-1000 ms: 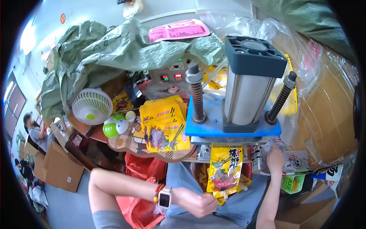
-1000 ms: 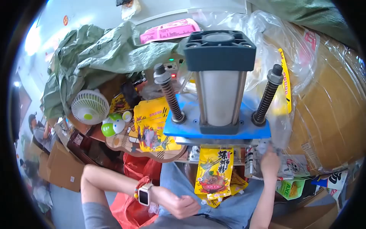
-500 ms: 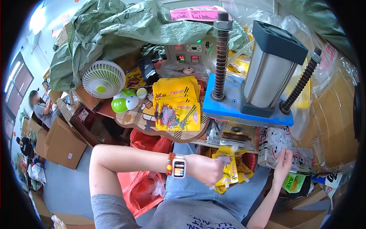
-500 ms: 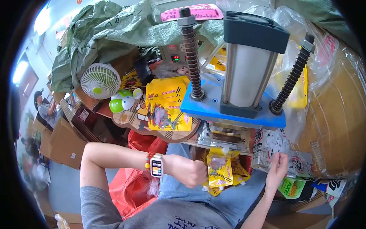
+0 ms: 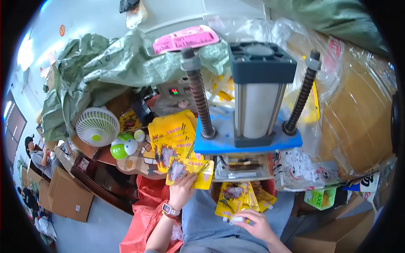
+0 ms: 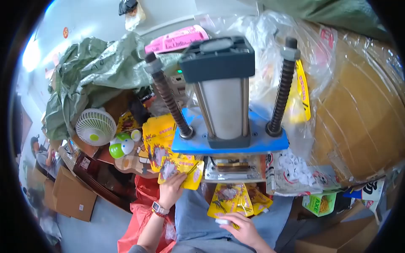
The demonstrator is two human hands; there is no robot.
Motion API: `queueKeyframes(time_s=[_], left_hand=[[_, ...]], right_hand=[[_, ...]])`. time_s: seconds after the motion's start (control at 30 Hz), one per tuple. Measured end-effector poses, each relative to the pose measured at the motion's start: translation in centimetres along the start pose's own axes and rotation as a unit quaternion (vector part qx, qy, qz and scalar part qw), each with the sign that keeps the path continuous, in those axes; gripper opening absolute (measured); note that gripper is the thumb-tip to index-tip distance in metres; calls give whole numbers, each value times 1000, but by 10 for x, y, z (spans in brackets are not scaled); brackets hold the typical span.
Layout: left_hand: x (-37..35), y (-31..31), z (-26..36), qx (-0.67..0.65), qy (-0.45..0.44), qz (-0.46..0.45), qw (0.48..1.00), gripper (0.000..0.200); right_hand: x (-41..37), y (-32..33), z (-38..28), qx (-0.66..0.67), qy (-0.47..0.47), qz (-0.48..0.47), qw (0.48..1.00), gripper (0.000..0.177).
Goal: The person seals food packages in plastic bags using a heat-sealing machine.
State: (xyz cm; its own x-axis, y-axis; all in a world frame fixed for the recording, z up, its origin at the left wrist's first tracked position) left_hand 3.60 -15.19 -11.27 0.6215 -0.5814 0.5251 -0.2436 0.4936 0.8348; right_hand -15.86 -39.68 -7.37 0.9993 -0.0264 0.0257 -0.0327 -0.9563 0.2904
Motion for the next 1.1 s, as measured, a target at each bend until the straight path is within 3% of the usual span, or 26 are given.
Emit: queueKeyframes(time_s=[0.07,0.13,0.17,0.23,0.37,0.43,0.53,0.57,0.63,0.67,0.73,0.83,0.9,0.93,1.0,1.07,1.1], left_hand=[[-1,7,3,-56,41,-28,997,33],[7,33,29,-223,164,-34,960,30],[4,34,40,-292,146,42,944,31],[8,51,75,-258,106,57,959,34],[15,59,111,-164,-59,16,984,40],[21,67,117,-251,-81,3,965,41],[25,67,123,-409,-26,-117,905,33],[20,46,125,-402,-27,-90,911,22],[17,7,121,-427,172,-246,853,20],[9,-20,122,-525,241,-131,806,23],[29,-36,117,-622,342,-74,700,24],[63,-42,109,-702,391,-53,593,25],[69,-43,110,-713,396,-48,577,24],[71,-43,110,-724,397,-44,562,23],[72,-42,107,-717,402,-35,569,27],[71,-30,91,-592,346,-114,719,34],[58,-45,68,-545,269,-1,794,56]], right_hand=[[7,-14,-2,-31,63,38,997,31],[9,-3,-19,-78,135,133,979,32],[6,11,-39,-123,171,185,960,31],[7,29,-59,-196,231,270,914,32],[29,40,-57,-275,259,108,919,36],[25,46,-62,-235,300,74,922,34],[24,58,-68,-171,264,62,947,36],[30,59,-62,-213,227,72,948,49],[47,61,-47,-252,169,161,939,62],[47,70,-46,-239,112,177,948,62],[41,87,-42,-216,59,286,932,47],[58,121,-12,-209,-14,324,922,35],[83,131,27,-413,-27,312,855,32],[80,133,32,-412,-27,313,855,32],[81,135,37,-460,-39,232,856,37],[76,136,36,-457,-51,224,860,40],[74,139,36,-449,-38,224,864,39]])
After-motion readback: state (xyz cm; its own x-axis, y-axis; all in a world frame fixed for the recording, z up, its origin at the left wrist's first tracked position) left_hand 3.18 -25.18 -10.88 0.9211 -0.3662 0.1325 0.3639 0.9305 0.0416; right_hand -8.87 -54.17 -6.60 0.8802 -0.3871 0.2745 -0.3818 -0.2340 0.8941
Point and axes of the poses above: each hand's wrist, its own x-axis towards the middle knuckle, its own y-axis out of the back of the hand, z = x × y, the point moved 1 cm from there along x, towards the middle knuckle, and after that the axes turned 7 degrees about -y, right-handed, at the moved point
